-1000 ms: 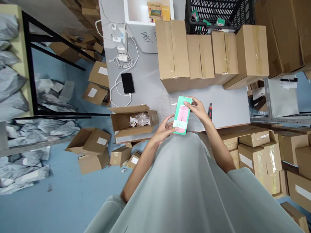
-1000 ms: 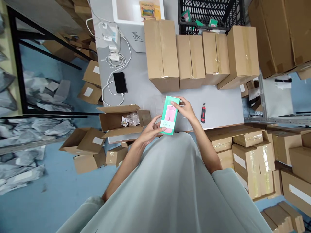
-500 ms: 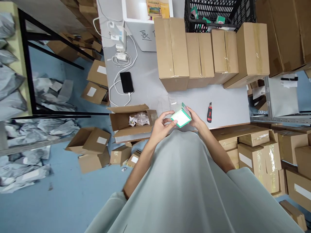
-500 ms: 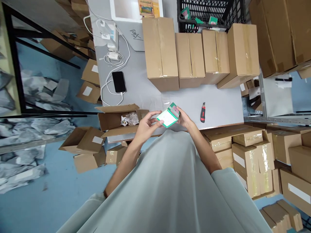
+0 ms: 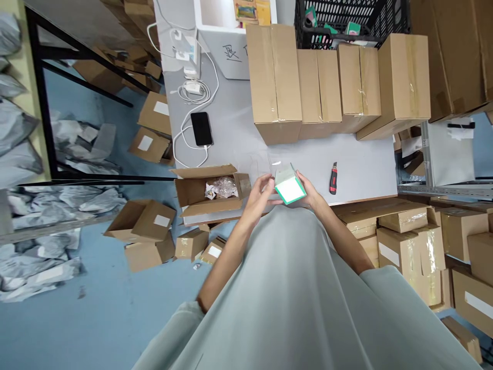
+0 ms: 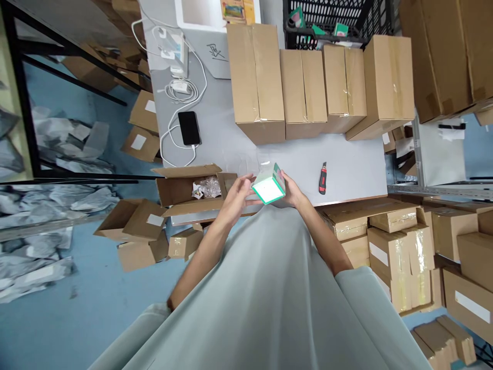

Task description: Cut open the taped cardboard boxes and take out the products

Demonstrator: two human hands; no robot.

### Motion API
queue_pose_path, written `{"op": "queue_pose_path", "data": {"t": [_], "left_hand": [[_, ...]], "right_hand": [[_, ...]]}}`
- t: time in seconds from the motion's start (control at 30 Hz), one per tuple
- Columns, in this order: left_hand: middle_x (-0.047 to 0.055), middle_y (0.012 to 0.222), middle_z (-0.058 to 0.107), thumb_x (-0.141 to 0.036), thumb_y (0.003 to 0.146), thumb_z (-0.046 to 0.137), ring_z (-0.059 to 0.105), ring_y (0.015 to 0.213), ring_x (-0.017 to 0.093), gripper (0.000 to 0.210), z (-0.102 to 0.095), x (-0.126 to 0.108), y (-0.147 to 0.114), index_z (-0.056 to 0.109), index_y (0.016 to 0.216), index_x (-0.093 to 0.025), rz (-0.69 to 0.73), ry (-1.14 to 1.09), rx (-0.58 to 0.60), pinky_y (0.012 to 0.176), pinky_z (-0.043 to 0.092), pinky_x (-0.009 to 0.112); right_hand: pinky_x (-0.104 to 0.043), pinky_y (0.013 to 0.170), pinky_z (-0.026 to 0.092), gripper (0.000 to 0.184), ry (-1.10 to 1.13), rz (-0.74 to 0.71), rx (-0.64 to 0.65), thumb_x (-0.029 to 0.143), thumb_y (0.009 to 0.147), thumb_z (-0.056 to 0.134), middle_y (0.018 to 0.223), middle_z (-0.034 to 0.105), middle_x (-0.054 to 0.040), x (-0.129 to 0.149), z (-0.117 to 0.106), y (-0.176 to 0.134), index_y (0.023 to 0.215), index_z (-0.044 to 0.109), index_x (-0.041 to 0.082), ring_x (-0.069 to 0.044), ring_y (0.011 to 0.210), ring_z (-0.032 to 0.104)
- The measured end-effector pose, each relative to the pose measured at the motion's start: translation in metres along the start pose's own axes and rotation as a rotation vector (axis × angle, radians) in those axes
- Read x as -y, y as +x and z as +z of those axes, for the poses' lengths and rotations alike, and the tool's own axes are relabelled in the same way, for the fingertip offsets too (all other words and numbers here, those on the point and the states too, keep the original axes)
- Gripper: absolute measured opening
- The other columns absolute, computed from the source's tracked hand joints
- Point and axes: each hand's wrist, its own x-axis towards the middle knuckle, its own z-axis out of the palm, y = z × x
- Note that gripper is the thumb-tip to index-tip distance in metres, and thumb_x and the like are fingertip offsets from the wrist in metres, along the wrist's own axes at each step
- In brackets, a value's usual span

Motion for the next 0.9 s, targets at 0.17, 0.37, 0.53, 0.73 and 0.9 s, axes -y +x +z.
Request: {"op": "queue_pose_path", "data": {"t": [0.17,0.37,0.53,0.73,0.9], "left_hand": [[0.021,0.141,0.077,-0.073,0.086,0.089,0.080,0.119,0.039,0.080,-0.010,0.000,0.001,0.071,0.140,-0.017,-0.332,-0.224,0.272,0.087,0.074,0.049],[0.016,0.143,0.078,-0.052,0.079,0.101,0.079,0.125,0.038,0.079,-0.012,0.006,0.000,0.070,0.145,-0.021,-0.219,-0.083,0.183,0.097,0.072,0.051],[0.017,0.160,0.069,-0.049,0.069,0.106,0.065,0.148,0.043,0.094,-0.009,0.015,0.005,0.066,0.149,-0.021,-0.095,0.049,0.186,0.121,0.059,0.057],[0.014,0.162,0.067,-0.053,0.071,0.106,0.060,0.154,0.039,0.107,-0.022,0.030,0.013,0.058,0.164,-0.027,-0.102,0.053,0.222,0.131,0.047,0.055],[0.017,0.141,0.079,-0.088,0.091,0.072,0.076,0.130,0.034,0.090,-0.035,0.044,0.032,0.064,0.157,-0.027,-0.275,-0.231,0.213,0.111,0.061,0.048]], "right_hand": [[-0.052,0.091,0.071,0.055,-0.011,-0.177,0.020,0.077,0.087,0.077,0.122,0.085,-0.0051,0.022,0.007,-0.009,0.119,0.069,0.033,-0.034,0.115,0.080],[-0.034,0.087,0.067,0.062,-0.174,-0.335,0.037,0.069,0.084,0.087,0.123,0.080,0.0010,0.059,0.012,-0.029,0.133,0.062,0.038,-0.019,0.100,0.078],[-0.037,0.098,0.065,0.072,-0.377,-0.443,-0.004,0.064,0.080,0.094,0.120,0.078,-0.0014,0.077,0.021,-0.040,0.138,0.060,0.037,-0.023,0.115,0.075],[-0.040,0.101,0.065,0.067,-0.540,-0.659,0.038,0.067,0.083,0.093,0.133,0.073,-0.0060,0.082,0.031,-0.043,0.132,0.062,0.032,-0.024,0.115,0.075],[-0.045,0.118,0.059,0.057,-0.797,-0.894,0.008,0.055,0.094,0.086,0.148,0.065,-0.0102,0.070,0.043,-0.075,0.138,0.060,0.031,-0.027,0.132,0.072]]}}
